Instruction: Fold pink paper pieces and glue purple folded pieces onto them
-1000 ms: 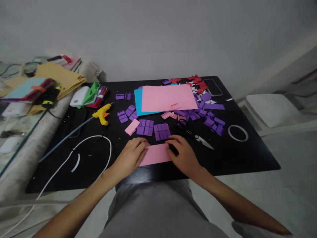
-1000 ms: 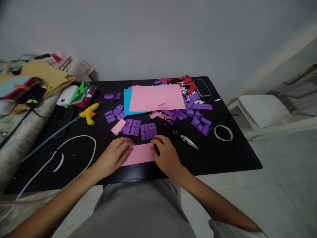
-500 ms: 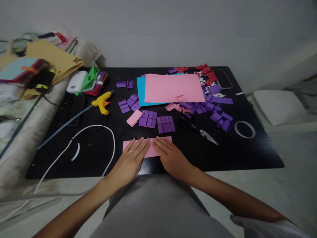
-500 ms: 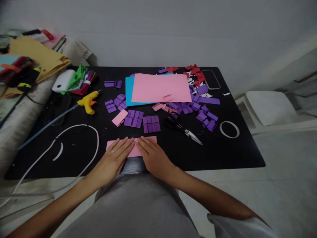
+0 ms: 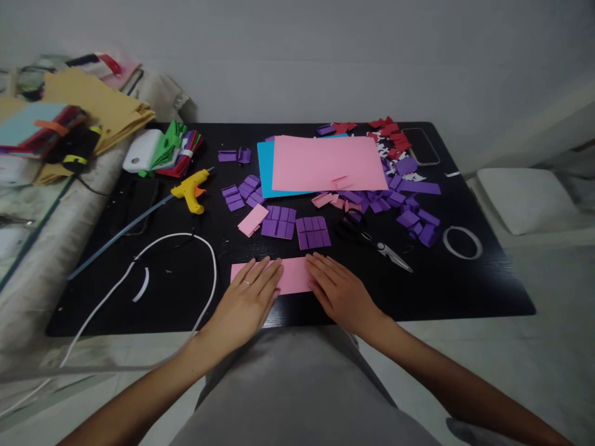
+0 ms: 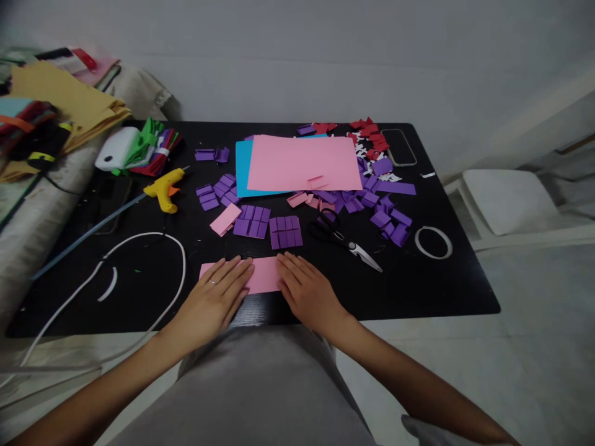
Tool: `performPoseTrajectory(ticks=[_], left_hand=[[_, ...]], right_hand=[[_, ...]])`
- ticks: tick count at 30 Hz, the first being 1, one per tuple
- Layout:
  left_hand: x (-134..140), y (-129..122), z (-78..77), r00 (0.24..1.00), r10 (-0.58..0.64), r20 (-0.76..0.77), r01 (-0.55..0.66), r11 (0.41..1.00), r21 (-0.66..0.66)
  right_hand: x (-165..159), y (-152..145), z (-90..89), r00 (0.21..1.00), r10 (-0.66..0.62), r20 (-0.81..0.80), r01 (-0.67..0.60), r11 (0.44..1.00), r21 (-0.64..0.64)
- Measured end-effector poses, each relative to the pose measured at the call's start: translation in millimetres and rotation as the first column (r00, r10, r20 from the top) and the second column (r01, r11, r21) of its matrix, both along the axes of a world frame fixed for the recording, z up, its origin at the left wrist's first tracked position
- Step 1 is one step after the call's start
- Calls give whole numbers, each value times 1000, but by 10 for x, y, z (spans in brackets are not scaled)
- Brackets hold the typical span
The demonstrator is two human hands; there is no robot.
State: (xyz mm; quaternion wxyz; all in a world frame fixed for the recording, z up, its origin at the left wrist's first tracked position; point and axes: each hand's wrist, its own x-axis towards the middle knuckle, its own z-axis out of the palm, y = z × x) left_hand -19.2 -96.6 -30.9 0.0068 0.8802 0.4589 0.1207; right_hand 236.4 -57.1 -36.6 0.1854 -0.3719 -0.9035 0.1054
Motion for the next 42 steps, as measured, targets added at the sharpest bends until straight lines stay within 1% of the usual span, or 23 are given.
performPoseTrajectory(ticks=[5,7,9,12,14,18,21,23,25,27,29,32,35,39,42], left_hand=[[265,13,32,995,86,59,-87,996,15],[350,13,24,994,85,64,-85,996,-2],[373,11,16,995,83,62,-81,996,-32],[250,10,16,992,107,67,-103,993,-52],[71,8,22,992,100,76,-97,995,-40],[-323,-15,32,993,45,112,-41,998,-40],[-473,-35,31,988,61,139,-56,997,-46],[-490,-38,27,984,71,164,-64,997,-50],[-477,-39,23,981,69,183,-60,997,-52],[-462,-53,23,979,61,197,-52,997,-52],[-454,-93,25,975,59,213,-47,997,-58],[-443,-194,20,971,68,231,-51,996,-77],[-412,-272,-3,976,54,212,-37,996,-86],[-368,-267,-25,985,3,175,13,996,-93],[-379,-241,-14,987,16,162,0,995,-97]], right_hand=[[35,-27,25,1000,-24,-2,24,999,-34],[26,-30,33,1000,-27,-4,27,999,-39],[20,-28,38,1000,-27,3,27,999,-30],[20,-24,45,1000,-29,8,29,999,-16],[21,-24,50,999,-36,0,36,999,-13],[1,-26,58,998,-59,-31,59,998,2],[-71,-13,71,994,-84,-70,84,996,-8],[-160,3,90,996,-30,-87,27,999,-40],[-273,16,113,991,97,-88,-104,991,-78],[-386,15,128,973,215,-80,-223,969,-106],[-468,-11,123,963,261,-64,-268,953,-141],[-508,-92,82,963,264,-44,-268,948,-170],[-496,-174,47,967,251,-27,-252,954,-163],[-508,-210,52,973,227,-34,-230,956,-181],[-528,-208,56,977,208,-49,-213,959,-188]])
